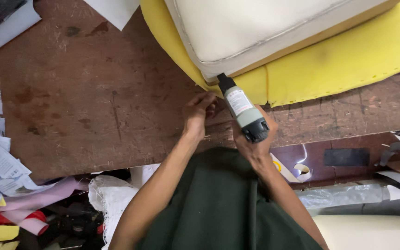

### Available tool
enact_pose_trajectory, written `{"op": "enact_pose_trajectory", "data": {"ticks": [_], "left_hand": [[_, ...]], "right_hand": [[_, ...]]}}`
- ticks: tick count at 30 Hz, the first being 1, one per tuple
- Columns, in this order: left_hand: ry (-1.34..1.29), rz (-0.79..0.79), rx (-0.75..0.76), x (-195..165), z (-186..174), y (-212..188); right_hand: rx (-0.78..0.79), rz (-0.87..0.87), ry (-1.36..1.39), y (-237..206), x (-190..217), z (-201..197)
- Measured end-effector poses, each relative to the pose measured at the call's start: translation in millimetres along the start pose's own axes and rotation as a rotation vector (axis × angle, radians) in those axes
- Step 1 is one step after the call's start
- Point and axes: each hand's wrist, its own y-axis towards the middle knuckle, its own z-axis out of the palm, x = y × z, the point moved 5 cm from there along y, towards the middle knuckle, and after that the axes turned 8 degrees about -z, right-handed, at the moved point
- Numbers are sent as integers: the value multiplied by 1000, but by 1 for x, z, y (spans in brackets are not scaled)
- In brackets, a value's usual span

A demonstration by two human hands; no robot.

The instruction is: The person staples a white fabric cover onto a yellow foam cushion using a pneumatic staple gun. They repeatedly pull the fabric taut and drive staples along the edges and corners to secure the cover to the foam.

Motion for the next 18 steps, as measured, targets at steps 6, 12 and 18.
{"op": "enact_pose_trajectory", "data": {"ticks": [6,12,18], "left_hand": [[95,338,-80,-26,-14,-6],[162,644,54,-22,6,-15],[198,550,73,-18,2,-15]], "right_hand": [[-24,-38,56,-15,-14,6],[-30,-28,-67,-22,-35,20],[68,199,-66,-35,-31,18]]}}
